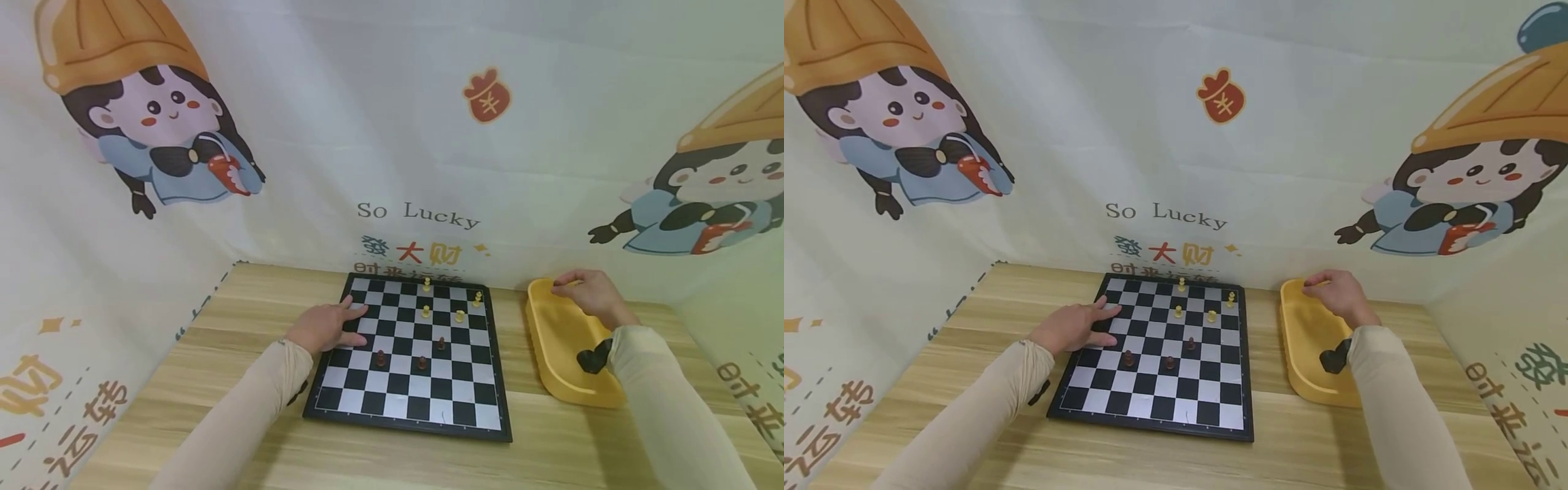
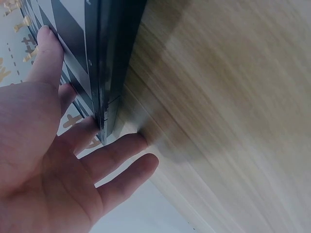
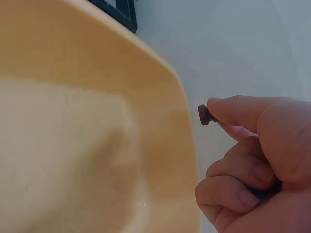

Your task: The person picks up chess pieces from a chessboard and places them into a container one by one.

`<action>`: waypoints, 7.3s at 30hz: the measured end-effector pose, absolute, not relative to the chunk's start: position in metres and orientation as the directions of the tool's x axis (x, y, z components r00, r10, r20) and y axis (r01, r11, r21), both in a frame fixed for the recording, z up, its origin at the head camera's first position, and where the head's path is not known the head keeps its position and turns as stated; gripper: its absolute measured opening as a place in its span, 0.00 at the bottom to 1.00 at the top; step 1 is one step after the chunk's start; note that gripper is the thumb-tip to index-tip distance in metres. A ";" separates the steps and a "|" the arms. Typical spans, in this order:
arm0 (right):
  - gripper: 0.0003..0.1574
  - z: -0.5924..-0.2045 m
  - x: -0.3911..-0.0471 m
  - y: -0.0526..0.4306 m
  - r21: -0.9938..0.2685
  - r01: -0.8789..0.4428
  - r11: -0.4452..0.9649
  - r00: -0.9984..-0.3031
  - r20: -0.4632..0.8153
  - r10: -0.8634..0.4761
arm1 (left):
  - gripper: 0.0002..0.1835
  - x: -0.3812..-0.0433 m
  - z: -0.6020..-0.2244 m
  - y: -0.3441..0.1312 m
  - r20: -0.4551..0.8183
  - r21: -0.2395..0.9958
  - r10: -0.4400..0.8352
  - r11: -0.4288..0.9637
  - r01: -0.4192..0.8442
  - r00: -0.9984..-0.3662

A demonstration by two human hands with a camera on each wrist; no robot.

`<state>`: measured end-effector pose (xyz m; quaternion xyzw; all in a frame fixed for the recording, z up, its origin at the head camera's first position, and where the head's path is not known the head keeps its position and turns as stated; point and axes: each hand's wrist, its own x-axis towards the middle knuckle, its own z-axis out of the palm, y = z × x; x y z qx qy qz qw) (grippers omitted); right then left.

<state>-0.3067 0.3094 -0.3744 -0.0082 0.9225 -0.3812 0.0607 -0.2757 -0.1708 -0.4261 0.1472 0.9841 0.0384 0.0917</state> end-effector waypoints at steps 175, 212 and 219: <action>0.21 -0.443 -0.262 0.149 -0.849 0.038 0.526 -0.941 -0.207 -0.266 | 0.41 -0.274 -0.427 -0.171 -0.138 0.120 0.324 0.944 0.309 -0.936; 0.13 -0.447 -0.263 0.147 -0.859 -0.088 0.505 -0.942 -0.093 -0.321 | 0.41 -0.274 -0.427 -0.172 -0.172 0.107 0.293 0.955 0.278 -0.941; 0.15 -0.425 -0.260 0.158 -0.829 -0.135 0.542 -0.948 -0.052 -0.315 | 0.42 -0.274 -0.426 -0.171 -0.173 0.100 0.295 0.954 0.281 -0.940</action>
